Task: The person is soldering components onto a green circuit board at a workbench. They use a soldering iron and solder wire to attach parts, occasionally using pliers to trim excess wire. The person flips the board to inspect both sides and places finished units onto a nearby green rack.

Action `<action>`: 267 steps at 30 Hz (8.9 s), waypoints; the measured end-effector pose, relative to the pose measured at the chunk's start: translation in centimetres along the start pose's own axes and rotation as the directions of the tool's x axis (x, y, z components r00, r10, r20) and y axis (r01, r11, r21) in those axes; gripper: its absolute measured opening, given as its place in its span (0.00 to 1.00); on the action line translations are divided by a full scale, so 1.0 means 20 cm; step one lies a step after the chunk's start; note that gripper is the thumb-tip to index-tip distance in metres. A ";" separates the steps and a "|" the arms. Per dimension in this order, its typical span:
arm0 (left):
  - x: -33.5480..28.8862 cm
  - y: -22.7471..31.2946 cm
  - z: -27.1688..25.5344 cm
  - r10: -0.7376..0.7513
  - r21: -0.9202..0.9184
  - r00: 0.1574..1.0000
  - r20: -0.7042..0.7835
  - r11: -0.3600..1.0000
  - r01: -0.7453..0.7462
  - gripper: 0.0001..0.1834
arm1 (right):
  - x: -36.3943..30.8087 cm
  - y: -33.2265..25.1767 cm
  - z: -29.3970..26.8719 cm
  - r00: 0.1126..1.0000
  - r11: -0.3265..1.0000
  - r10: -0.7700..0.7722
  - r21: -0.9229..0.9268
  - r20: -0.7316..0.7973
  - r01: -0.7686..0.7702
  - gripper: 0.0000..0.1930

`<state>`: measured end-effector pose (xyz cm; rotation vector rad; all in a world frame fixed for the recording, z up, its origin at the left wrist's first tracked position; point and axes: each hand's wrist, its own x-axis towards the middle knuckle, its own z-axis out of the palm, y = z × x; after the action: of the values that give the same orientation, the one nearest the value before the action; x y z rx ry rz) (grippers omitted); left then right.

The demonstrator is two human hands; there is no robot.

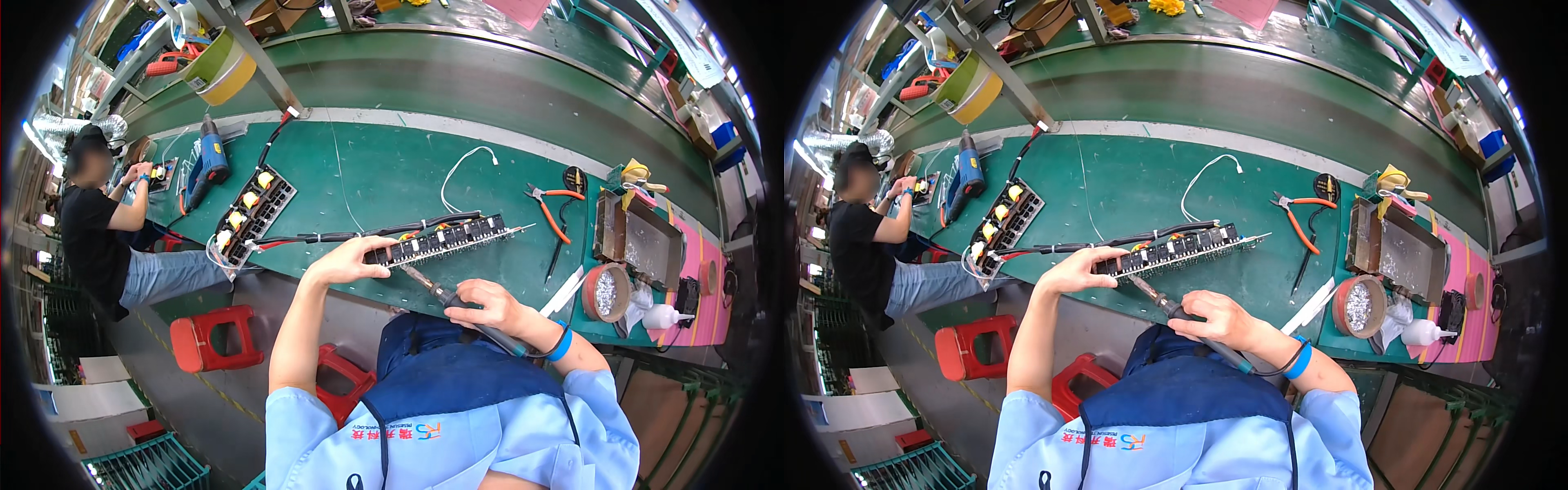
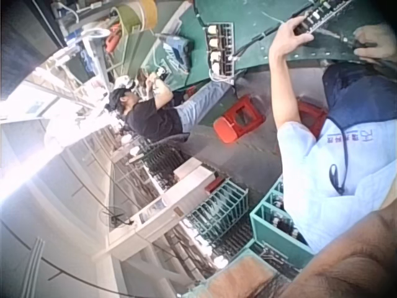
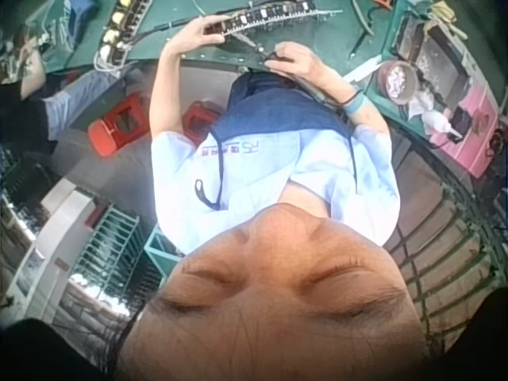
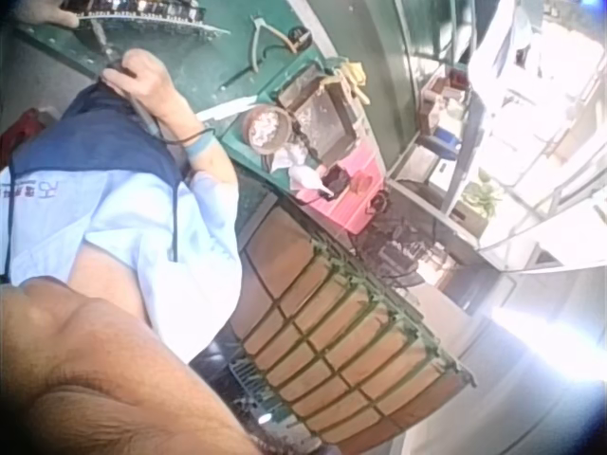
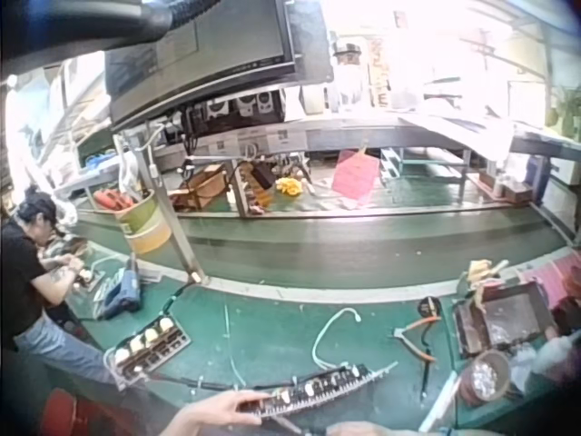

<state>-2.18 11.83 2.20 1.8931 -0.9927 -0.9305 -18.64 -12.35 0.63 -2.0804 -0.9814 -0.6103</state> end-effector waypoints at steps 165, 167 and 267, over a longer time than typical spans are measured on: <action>0.43 0.44 0.47 0.100 0.265 0.987 0.129 0.955 -0.131 0.37 | -0.41 -0.01 -0.27 0.539 0.716 0.652 0.197 -0.534 -0.670 0.19; 0.38 0.42 0.50 0.185 0.350 0.979 0.088 0.914 -0.204 0.35 | -0.47 0.01 -0.21 0.493 0.661 0.727 0.292 -0.478 -0.691 0.20; -0.32 0.08 0.67 0.360 0.618 0.920 -0.153 0.762 -0.196 0.10 | -0.16 -0.17 0.07 0.856 0.847 0.421 0.209 0.300 -0.489 0.11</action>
<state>-16.88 12.80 -0.44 2.2052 -1.4696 -0.1681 -23.19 -11.12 -0.99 -2.0555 -0.6102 0.0358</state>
